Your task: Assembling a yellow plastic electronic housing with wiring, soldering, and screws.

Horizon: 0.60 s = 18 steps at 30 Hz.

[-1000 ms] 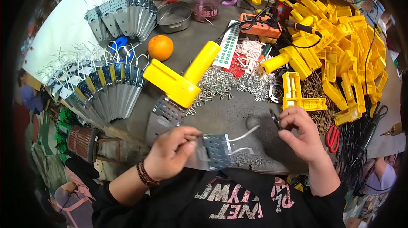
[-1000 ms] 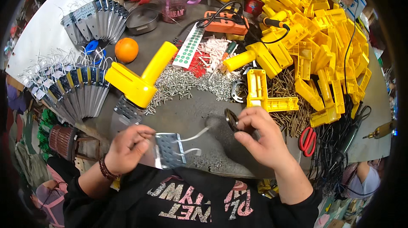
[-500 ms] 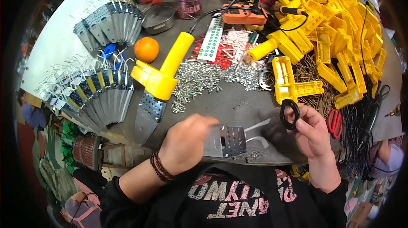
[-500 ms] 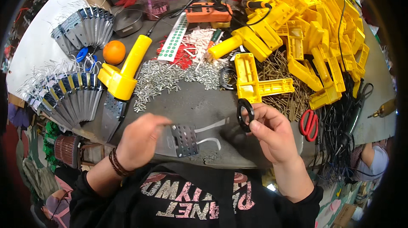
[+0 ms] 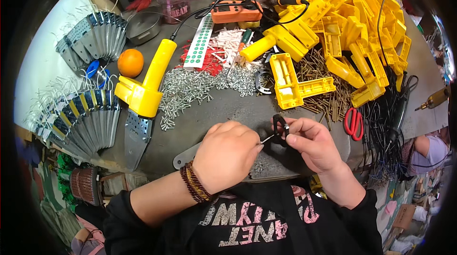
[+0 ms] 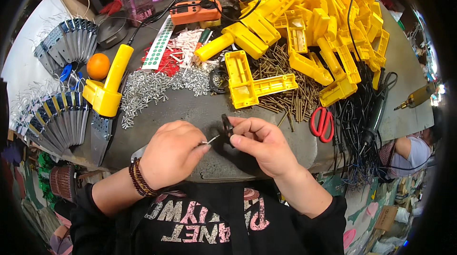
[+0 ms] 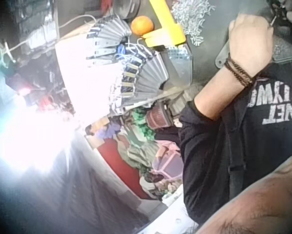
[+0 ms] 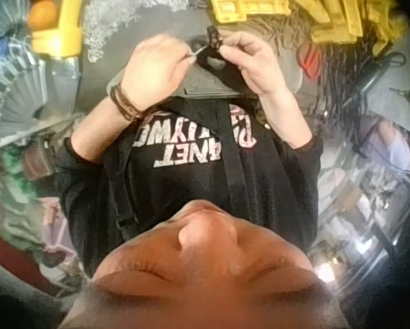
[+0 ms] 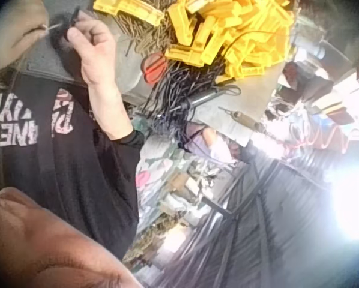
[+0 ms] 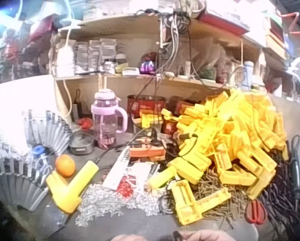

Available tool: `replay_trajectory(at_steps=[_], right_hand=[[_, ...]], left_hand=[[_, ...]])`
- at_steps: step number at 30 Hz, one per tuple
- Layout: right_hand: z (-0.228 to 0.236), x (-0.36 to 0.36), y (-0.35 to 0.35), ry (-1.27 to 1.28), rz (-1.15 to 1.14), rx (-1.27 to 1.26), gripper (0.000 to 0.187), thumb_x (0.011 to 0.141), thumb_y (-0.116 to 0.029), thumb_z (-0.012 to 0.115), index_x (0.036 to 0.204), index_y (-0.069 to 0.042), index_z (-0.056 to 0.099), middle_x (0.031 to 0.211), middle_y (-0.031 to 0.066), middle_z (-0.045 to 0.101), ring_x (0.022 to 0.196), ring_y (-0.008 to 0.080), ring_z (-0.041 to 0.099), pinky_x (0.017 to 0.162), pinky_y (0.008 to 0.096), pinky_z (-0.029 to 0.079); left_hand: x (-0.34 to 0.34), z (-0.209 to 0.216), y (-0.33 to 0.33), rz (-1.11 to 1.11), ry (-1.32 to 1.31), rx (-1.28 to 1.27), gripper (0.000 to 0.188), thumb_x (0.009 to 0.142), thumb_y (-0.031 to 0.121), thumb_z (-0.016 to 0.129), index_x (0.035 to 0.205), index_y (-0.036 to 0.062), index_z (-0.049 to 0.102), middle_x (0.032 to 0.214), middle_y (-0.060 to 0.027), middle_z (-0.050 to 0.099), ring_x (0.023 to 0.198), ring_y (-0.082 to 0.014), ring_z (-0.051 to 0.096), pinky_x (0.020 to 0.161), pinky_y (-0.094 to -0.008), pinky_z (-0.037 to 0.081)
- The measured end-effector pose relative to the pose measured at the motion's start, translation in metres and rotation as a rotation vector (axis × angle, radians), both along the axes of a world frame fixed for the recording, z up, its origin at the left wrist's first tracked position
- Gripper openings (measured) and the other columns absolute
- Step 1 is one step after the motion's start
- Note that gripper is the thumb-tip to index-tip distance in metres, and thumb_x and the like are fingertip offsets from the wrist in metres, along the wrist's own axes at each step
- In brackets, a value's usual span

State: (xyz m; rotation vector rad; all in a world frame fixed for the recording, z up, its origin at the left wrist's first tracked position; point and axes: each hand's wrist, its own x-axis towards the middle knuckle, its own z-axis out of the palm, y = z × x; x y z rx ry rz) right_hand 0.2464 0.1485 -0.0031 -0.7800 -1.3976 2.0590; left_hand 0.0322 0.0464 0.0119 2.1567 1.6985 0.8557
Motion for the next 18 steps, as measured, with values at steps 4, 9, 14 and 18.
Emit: replay_trajectory(at_steps=[4, 9, 14, 18], right_hand=[[0.014, -0.011, -0.020, 0.093, 0.102, 0.176, 0.035, 0.083, 0.005, 0.071, 0.114, 0.002, 0.055, 0.138, 0.0152, 0.048, 0.117, 0.0152, 0.054, 0.099, 0.0314, 0.045], [0.005, -0.018, -0.019, -0.264, 0.027, 0.741, 0.051, 0.078, -0.009, 0.079, 0.122, -0.002, 0.054, 0.116, 0.0117, 0.063, 0.100, 0.0157, 0.064, 0.085, 0.0310, 0.053], [0.009, -0.037, -0.022, -0.234, 0.198, 0.699, 0.031, 0.080, -0.017, 0.079, 0.104, -0.002, 0.065, 0.094, 0.0119, 0.067, 0.085, 0.0236, 0.067, 0.073, 0.0331, 0.053], [0.007, -0.036, -0.022, -0.320, 0.200, 0.902, 0.019, 0.087, -0.018, 0.070, 0.098, -0.003, 0.066, 0.088, 0.0134, 0.066, 0.083, 0.0326, 0.065, 0.072, 0.0385, 0.052]], left_hand=[[-0.001, -0.004, 0.002, -0.017, -0.144, -0.004, 0.015, 0.080, 0.011, 0.068, 0.093, 0.0036, 0.066, 0.087, -0.0130, 0.065, 0.086, -0.0317, 0.062, 0.079, -0.0413, 0.048], [-0.004, 0.009, -0.007, -0.008, -0.021, 0.054, 0.045, 0.072, 0.018, 0.078, 0.111, 0.0023, 0.061, 0.108, -0.0146, 0.061, 0.106, -0.0345, 0.057, 0.097, -0.0451, 0.041], [-0.007, -0.004, -0.015, 0.011, -0.191, 0.095, 0.064, 0.064, 0.020, 0.082, 0.119, 0.0007, 0.055, 0.116, -0.0171, 0.059, 0.112, -0.0371, 0.055, 0.099, -0.0462, 0.041], [-0.010, -0.002, -0.015, -0.013, -0.092, 0.027, 0.062, 0.065, 0.019, 0.080, 0.120, 0.0013, 0.056, 0.112, -0.0164, 0.060, 0.110, -0.0368, 0.056, 0.097, -0.0461, 0.043]])
